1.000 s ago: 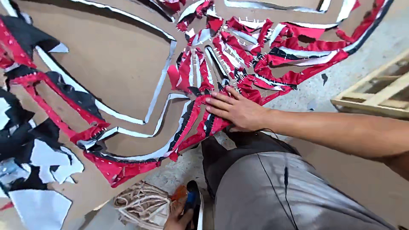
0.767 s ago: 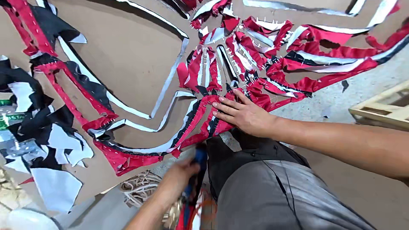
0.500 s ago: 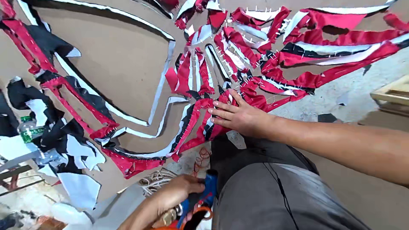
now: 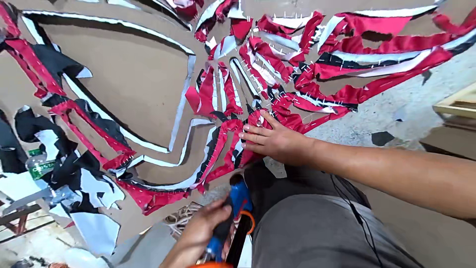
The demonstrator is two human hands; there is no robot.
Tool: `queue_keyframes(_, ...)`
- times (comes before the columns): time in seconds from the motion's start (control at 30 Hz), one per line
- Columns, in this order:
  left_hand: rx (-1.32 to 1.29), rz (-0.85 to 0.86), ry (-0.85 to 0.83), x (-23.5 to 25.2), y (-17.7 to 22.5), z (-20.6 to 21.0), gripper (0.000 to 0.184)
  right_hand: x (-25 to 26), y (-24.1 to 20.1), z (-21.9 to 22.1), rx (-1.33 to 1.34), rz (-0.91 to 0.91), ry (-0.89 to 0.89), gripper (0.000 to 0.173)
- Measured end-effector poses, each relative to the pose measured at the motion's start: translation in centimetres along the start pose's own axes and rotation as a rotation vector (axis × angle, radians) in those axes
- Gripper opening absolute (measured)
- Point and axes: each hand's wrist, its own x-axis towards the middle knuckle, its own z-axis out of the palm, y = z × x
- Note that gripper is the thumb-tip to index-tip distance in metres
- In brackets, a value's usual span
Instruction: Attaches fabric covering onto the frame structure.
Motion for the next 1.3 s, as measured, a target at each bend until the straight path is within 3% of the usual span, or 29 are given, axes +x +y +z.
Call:
queue_keyframes(0.07, 0.036, 0.081, 0.021, -3.3, -1.6, 0.2, 0.052, -1.0, -1.0, -0.1, 0.031, 0.029, 0.007, 0.051)
queue_keyframes(0.13, 0.186, 0.316, 0.120, -5.7, -3.0, 0.1, 0.059, -3.2, -2.5, -0.2, 0.130, 0.086, 0.136, 0.042)
queue_keyframes(0.17, 0.274, 0.431, 0.193, -6.1, -3.7, 0.0, 0.065, -4.5, -3.5, -0.1, 0.207, 0.146, 0.263, 0.034)
queue_keyframes(0.23, 0.415, 0.521, 0.348, -5.2, -4.4, -0.9, 0.054, -6.2, -5.8, 0.6, 0.405, 0.409, 0.425, 0.020)
queue_keyframes(0.3, 0.420, 0.476, 0.428, -3.1, -4.1, -1.7, 0.037, -5.7, -7.0, 0.9, 0.775, 0.760, 0.255, 0.024)
queue_keyframes(0.37, 0.262, 0.503, 0.431, -1.1, -4.0, -1.7, 0.031, -3.7, -6.7, 1.4, 1.269, 0.959, 0.094, 0.040)
queue_keyframes(0.47, 0.142, 0.608, 0.423, 0.6, -4.4, -0.7, 0.031, -1.2, -6.1, 3.3, 1.593, 1.060, 0.198, 0.042)
queue_keyframes(0.53, 0.269, 0.630, 0.470, 1.1, -4.4, -0.3, 0.033, -0.7, -5.7, 3.8, 1.637, 1.072, 0.289, 0.033)
queue_keyframes(0.7, 0.534, 0.602, 0.566, 2.2, -4.9, -0.5, 0.035, -0.8, -5.4, 4.2, 1.633, 1.062, 0.299, 0.030)
queue_keyframes(1.0, 0.633, 0.629, 0.585, 2.2, -5.4, -0.6, 0.033, -1.0, -5.3, 4.3, 1.672, 1.085, 0.262, 0.033)
queue_keyframes(1.3, 0.772, 0.717, 0.657, 3.0, -2.9, 1.1, 0.039, -1.0, -5.4, 3.6, 1.671, 1.072, 0.257, 0.033)
